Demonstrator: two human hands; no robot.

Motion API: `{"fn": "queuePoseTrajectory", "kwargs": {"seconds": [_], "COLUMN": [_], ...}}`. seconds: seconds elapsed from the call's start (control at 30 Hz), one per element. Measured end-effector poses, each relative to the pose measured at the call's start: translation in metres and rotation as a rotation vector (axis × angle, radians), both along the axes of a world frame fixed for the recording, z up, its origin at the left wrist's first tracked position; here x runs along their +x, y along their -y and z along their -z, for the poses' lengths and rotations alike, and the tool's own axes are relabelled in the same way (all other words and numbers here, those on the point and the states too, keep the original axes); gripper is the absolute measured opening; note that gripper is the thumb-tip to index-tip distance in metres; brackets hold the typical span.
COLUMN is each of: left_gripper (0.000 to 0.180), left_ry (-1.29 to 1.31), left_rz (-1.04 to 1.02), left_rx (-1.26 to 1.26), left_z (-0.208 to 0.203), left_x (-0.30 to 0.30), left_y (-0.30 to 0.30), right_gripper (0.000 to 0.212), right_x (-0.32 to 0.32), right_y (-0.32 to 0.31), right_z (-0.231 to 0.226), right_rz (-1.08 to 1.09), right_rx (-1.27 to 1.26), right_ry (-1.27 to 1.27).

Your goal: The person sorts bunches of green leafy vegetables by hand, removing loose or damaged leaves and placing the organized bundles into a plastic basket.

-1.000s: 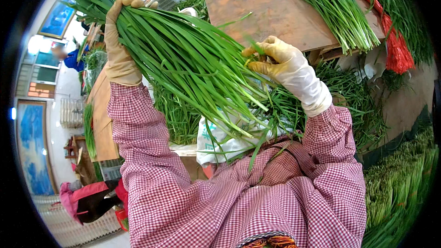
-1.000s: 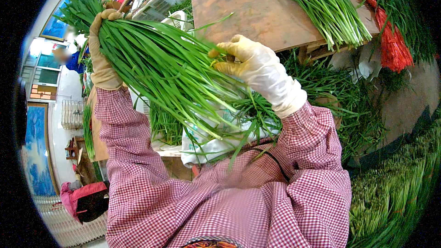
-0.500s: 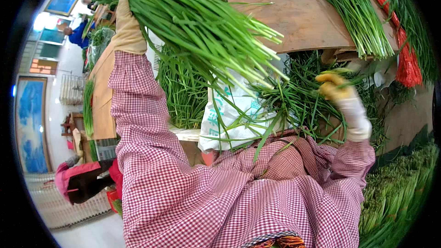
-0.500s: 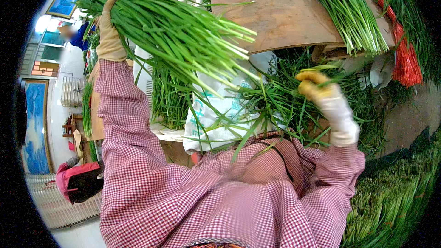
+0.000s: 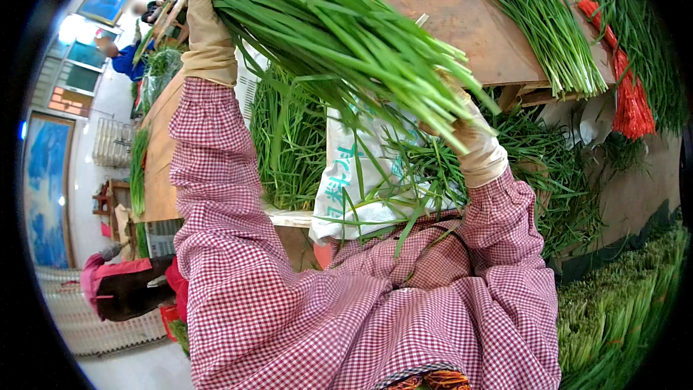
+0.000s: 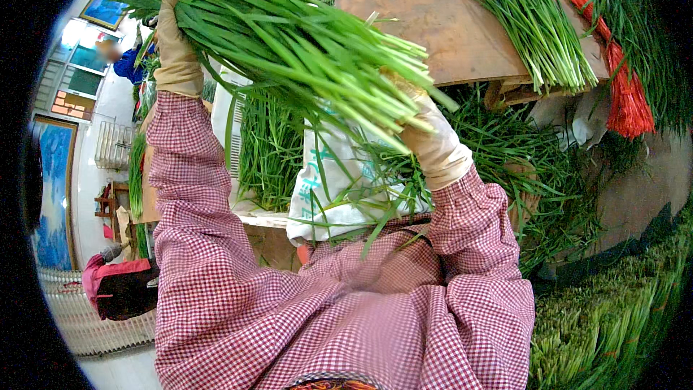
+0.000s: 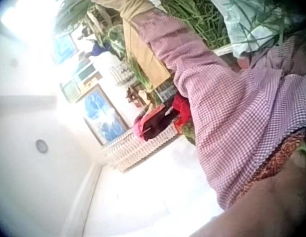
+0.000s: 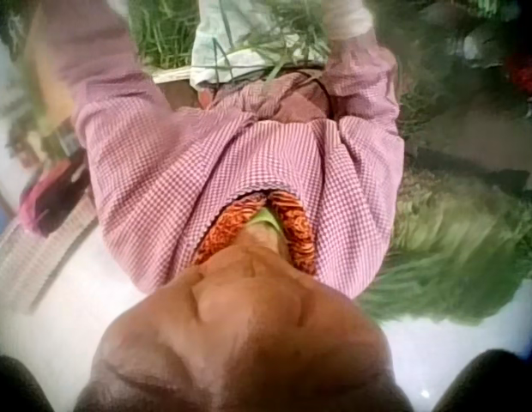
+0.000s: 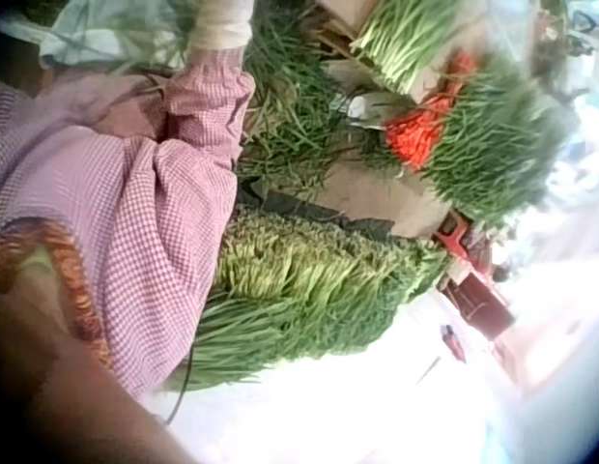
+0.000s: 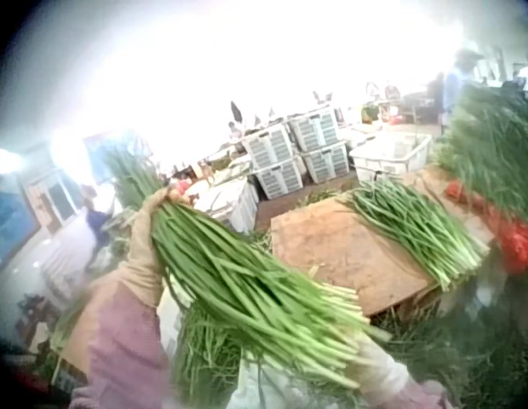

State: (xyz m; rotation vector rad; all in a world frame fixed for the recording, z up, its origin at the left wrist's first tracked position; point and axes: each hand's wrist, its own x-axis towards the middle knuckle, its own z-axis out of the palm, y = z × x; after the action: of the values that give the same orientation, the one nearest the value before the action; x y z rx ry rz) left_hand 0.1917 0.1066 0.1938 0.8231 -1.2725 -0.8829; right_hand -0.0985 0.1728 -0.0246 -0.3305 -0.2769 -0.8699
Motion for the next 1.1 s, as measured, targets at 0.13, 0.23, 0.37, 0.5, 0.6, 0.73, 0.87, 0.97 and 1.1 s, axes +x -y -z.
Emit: {"fn": "queuePoseTrajectory", "kwargs": {"seconds": [0.13, 0.23, 0.37, 0.5, 0.6, 0.73, 0.87, 0.97, 1.1], "left_gripper": [0.022, 0.019, 0.021, 0.022, 0.02, 0.017, 0.016, 0.02, 0.02], "left_ry": [-0.24, -0.19, -0.189, -0.06, -0.2, -0.074, -0.112, -0.209, -0.154], "left_rz": [0.46, 0.209, 0.214, 0.077, 0.158, 0.243, -0.019, -0.002, 0.184], "left_rx": [0.099, 0.066, 0.023, -0.012, -0.007, -0.115, -0.167, -0.081, 0.033], "left_z": [-0.003, -0.008, -0.004, -0.008, -0.013, -0.021, -0.026, -0.025, -0.02], "left_x": [0.021, 0.033, 0.042, 0.013, 0.003, -0.063, -0.021, 0.033, 0.028], "left_y": [0.018, 0.042, 0.053, 0.037, 0.047, 0.003, -0.005, 0.019, 0.016], "right_gripper": [0.025, 0.023, 0.026, 0.029, 0.03, 0.029, 0.028, 0.025, 0.024], "right_x": [-0.017, -0.071, -0.088, -0.036, -0.013, -0.008, -0.031, -0.078, -0.109], "right_y": [-0.017, -0.018, -0.036, -0.017, 0.006, 0.024, 0.014, -0.004, -0.024], "right_z": [-0.013, -0.001, -0.048, -0.099, -0.105, -0.107, -0.068, 0.004, 0.011], "right_rz": [0.284, 0.467, 0.71, 0.748, 0.848, 0.777, 0.893, 0.727, 0.382], "right_rx": [0.121, 0.012, -0.226, -0.527, -0.709, -0.744, -0.899, -1.028, -0.994], "right_ry": [-0.523, -0.818, -1.173, -1.467, -1.563, -1.618, -1.897, -2.32, -2.594]}}
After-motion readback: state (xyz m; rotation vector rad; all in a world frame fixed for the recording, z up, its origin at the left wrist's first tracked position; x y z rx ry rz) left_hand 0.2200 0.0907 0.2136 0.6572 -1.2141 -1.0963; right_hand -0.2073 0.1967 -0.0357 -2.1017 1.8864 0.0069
